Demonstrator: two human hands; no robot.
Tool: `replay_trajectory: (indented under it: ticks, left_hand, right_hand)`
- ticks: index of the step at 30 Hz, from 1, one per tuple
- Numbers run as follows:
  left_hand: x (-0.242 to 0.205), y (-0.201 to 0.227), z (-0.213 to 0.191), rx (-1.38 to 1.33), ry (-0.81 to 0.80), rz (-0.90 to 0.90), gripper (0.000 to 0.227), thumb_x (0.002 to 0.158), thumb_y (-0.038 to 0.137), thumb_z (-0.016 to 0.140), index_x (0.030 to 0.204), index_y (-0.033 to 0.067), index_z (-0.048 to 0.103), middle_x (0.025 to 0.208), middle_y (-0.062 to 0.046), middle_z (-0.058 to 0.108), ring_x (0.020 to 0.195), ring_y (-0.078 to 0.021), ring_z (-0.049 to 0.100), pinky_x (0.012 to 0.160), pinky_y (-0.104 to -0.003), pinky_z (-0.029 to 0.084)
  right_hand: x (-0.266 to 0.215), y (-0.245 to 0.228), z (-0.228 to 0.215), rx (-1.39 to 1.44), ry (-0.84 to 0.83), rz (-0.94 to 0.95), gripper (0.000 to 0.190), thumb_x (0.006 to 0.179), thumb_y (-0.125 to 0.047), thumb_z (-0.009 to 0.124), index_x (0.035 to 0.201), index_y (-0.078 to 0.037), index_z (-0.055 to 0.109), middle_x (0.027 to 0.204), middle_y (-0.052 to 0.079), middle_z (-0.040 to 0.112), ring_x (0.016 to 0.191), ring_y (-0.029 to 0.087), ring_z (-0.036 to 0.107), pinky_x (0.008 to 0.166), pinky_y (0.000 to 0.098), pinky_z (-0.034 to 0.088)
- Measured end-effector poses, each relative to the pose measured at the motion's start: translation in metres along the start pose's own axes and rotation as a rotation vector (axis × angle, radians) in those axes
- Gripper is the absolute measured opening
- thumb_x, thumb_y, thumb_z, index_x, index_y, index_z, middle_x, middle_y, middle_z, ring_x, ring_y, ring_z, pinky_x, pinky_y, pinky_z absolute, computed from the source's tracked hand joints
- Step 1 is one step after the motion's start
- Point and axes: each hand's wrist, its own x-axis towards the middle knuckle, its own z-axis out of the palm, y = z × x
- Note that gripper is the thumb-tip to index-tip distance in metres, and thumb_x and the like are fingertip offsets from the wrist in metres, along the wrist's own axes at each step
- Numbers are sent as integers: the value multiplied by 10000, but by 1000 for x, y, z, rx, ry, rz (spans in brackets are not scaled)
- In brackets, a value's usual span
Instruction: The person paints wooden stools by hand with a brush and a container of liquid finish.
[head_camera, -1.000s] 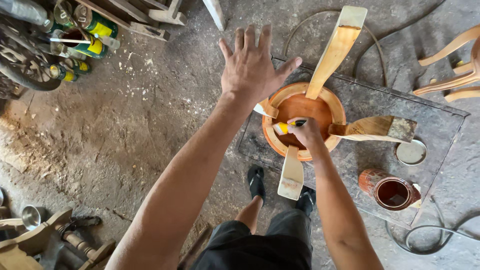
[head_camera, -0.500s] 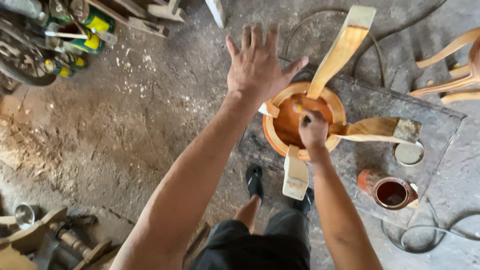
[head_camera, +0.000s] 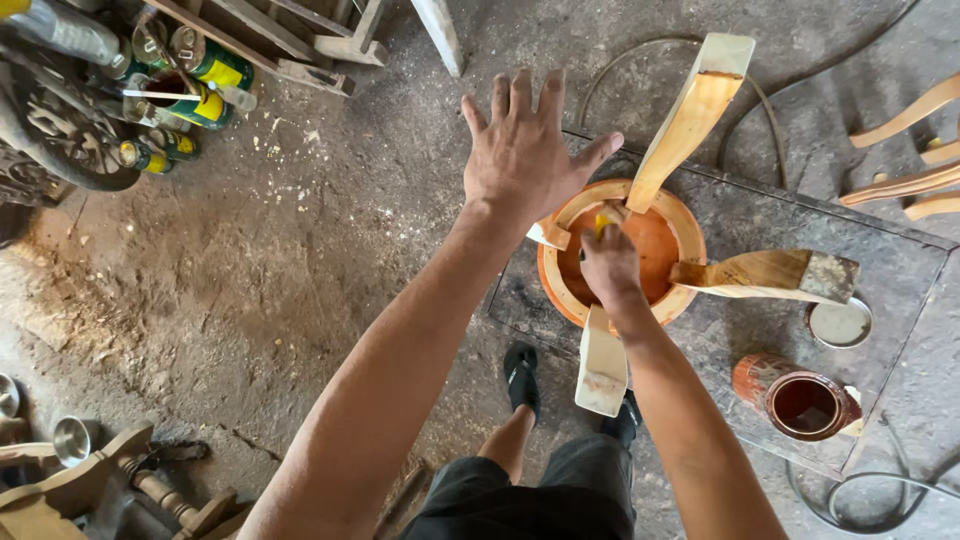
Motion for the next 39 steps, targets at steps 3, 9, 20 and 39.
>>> replay_trajectory:
  ticks: [3, 9, 20, 39]
  left_hand:
    - [-4, -1, -4, -11, -8, -5, 1005, 916, 846, 332, 1598, 119, 198, 1611, -219, 285, 1522, -401, 237, 1195, -709, 154]
    - [-3, 0, -10, -52, -71, 2, 986, 904, 843, 275, 1593, 146, 172, 1624, -208, 225, 1505, -398, 196, 1172, -697, 114]
    - [-64, 11, -12, -495, 650, 349, 585, 1105, 579, 494, 1238, 27, 634, 1249, -178, 685, 1136, -330, 639, 1028, -541, 456]
    - [-229, 148, -20, 222, -152, -14, 832, 909, 656, 634, 1397, 16, 423, 1373, -297, 439, 1235, -425, 468, 1010, -566, 414]
  right_hand:
    - [-17, -7, -34, 121, 243, 138, 154, 814, -102, 754, 960, -111, 707, 978, 106, 677, 846, 338, 681, 715, 447, 568]
    - [-97, -29, -173, 581, 289, 505, 125, 916, -31, 758, 1031, -48, 711, 974, 152, 712, 861, 310, 706, 781, 391, 556]
    - [-283, 62, -327, 433, 492, 1037, 123, 984, -84, 774, 1051, 17, 753, 958, 83, 750, 848, 122, 677, 788, 277, 556]
    - [-315, 155, -296, 414, 427, 803, 124, 931, -95, 790, 1020, -14, 765, 968, 161, 753, 838, 260, 754, 745, 346, 585]
